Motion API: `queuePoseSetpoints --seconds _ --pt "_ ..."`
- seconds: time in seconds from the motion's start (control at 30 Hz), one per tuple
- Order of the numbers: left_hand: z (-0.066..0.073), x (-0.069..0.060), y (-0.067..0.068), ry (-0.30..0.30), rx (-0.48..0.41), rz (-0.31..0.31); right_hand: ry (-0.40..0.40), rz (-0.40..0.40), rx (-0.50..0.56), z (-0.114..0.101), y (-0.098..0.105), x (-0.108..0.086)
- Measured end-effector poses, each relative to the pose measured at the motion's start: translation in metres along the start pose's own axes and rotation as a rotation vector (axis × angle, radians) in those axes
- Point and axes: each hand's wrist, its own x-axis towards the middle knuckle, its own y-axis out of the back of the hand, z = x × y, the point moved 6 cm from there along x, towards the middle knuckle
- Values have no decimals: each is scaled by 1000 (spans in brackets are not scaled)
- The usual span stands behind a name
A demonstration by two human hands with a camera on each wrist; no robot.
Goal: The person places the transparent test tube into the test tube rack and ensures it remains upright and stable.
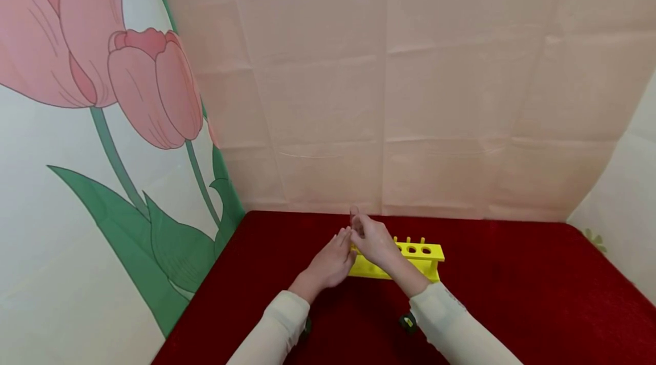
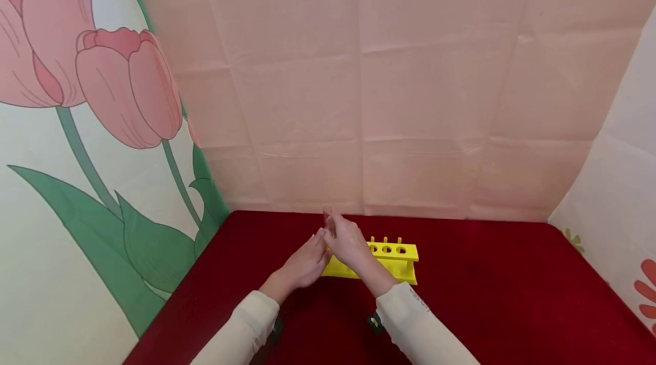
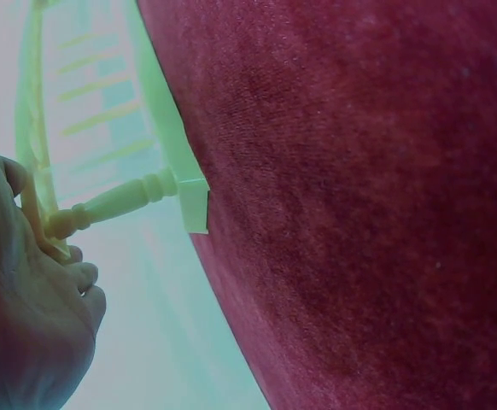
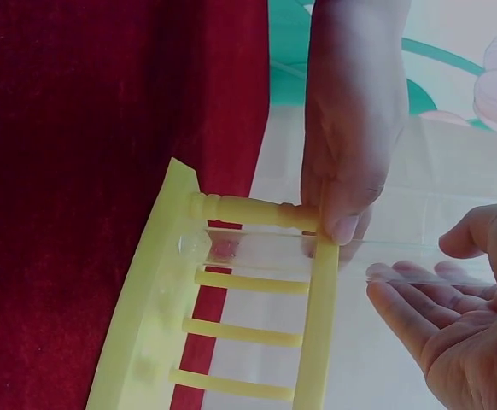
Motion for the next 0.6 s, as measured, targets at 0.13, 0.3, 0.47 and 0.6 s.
queuePoseSetpoints --seconds 0.13,0.3,0.47,0.6 --pt "0 -1 1 -1 -8 -1 -9 0 10 1 -1 1" --pt "-1 0 -1 4 2 -7 -17 1 8 3 -2 1" --pt "-2 1 -2 2 1 5 -30 -6 6 5 -3 1" --pt "-2 1 -2 4 -3 10 -38 -15 11 6 -4 1"
